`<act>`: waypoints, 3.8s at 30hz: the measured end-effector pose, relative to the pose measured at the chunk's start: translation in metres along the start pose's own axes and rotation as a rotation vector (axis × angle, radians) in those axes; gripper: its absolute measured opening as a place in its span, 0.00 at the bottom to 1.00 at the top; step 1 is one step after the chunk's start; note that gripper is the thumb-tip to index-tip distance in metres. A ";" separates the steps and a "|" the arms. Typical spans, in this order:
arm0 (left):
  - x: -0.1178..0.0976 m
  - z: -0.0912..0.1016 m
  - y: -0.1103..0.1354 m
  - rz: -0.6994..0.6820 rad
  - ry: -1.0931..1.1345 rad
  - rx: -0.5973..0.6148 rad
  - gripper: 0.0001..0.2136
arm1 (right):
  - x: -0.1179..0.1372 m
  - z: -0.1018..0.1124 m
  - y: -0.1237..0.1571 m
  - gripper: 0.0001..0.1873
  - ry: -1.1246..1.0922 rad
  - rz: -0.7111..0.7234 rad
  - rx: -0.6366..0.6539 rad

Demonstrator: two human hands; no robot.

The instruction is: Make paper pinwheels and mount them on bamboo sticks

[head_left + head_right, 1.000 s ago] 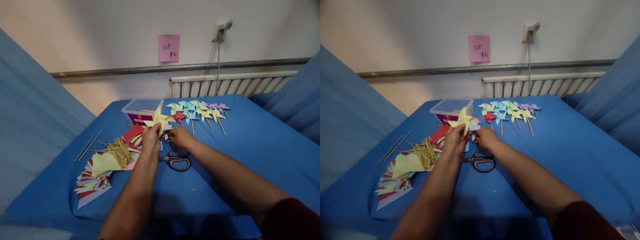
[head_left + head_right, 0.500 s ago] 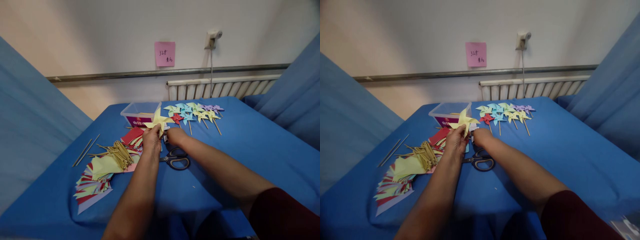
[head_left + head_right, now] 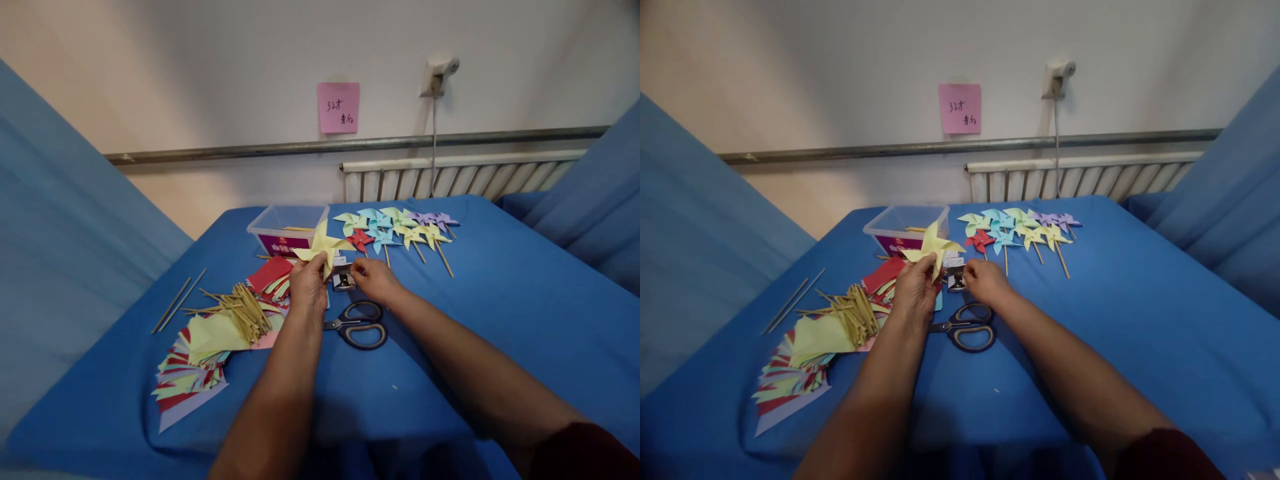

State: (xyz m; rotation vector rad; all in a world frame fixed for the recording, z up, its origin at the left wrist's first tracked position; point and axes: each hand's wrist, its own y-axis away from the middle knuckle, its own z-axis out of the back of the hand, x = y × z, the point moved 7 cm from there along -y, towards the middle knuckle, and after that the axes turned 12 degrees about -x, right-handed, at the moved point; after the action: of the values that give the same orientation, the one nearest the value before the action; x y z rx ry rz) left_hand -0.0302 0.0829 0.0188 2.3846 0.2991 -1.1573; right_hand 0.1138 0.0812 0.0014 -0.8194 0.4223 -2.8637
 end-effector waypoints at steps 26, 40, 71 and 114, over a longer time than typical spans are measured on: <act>0.013 -0.010 0.008 -0.033 -0.096 0.078 0.10 | -0.040 0.009 0.040 0.10 0.104 0.012 0.132; 0.022 -0.009 0.006 0.002 -0.153 0.098 0.13 | -0.066 0.024 0.039 0.09 0.014 -0.013 0.193; 0.024 -0.010 0.011 0.010 -0.180 0.112 0.15 | -0.077 0.041 0.042 0.06 0.021 -0.067 0.215; 0.044 -0.010 0.019 -0.204 -0.491 0.189 0.15 | -0.066 0.052 0.041 0.07 -0.830 -0.225 0.017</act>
State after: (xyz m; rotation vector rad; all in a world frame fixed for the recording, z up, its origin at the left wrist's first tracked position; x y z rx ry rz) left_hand 0.0114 0.0707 -0.0045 2.1612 0.2789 -1.8887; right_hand 0.1990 0.0438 -0.0012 -2.0037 0.1968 -2.3712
